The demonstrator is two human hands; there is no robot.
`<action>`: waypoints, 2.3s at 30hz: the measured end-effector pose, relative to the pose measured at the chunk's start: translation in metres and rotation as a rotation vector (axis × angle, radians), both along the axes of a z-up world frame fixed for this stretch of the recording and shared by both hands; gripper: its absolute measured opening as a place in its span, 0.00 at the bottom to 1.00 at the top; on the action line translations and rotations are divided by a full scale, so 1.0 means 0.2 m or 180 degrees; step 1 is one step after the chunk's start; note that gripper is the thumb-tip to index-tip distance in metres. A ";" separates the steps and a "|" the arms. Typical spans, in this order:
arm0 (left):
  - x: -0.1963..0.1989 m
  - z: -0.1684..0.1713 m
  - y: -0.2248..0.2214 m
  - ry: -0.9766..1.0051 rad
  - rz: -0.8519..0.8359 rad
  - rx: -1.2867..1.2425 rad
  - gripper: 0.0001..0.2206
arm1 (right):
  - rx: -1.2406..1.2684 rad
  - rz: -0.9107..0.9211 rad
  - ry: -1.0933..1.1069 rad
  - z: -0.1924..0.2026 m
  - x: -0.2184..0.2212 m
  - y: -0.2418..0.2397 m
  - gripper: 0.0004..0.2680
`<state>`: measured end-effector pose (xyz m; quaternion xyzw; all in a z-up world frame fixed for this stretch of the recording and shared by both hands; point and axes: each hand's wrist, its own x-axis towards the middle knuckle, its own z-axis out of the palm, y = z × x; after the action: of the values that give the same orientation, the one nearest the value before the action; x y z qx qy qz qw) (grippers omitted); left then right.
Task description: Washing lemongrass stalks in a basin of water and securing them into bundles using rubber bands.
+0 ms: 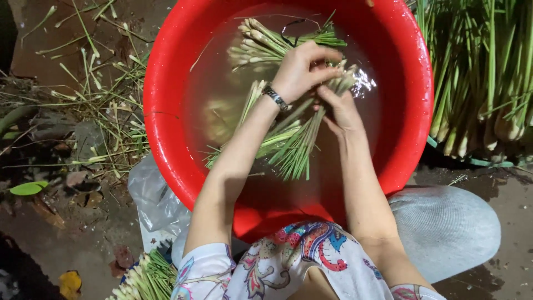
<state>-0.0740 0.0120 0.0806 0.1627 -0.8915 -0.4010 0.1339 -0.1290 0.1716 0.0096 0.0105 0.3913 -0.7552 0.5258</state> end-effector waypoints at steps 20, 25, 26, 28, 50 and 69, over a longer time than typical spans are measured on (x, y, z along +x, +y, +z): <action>0.85 -0.53 -0.12 -0.2898 0.1229 0.1172 0.56 | 0.0726 0.1195 -0.1308 -0.62 0.28 0.07 0.12; 0.89 -0.03 0.06 -0.1575 0.0988 0.1579 0.63 | 0.0197 0.0683 -0.0849 -0.59 0.27 0.05 0.10; 0.93 0.00 0.07 -0.1572 0.1021 0.1578 0.63 | 0.0193 0.0715 -0.0853 -0.44 0.27 0.03 0.10; 1.03 0.05 0.10 -0.0933 0.0888 0.1784 0.61 | -0.0289 0.0673 -0.0704 -0.13 0.28 0.01 0.07; 1.30 -0.16 0.20 0.1357 0.1906 0.2881 0.24 | -0.0923 0.1340 -0.0181 -0.12 0.13 0.03 0.06; 1.24 -0.41 0.15 0.0777 0.1446 0.2784 0.44 | 0.0928 0.0694 0.0485 -0.44 0.13 -0.04 0.08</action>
<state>0.1731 0.0415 -0.0014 0.3453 -0.5601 -0.7137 0.2403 -0.1038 0.1643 -0.0774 -0.0130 0.5341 -0.6277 0.5662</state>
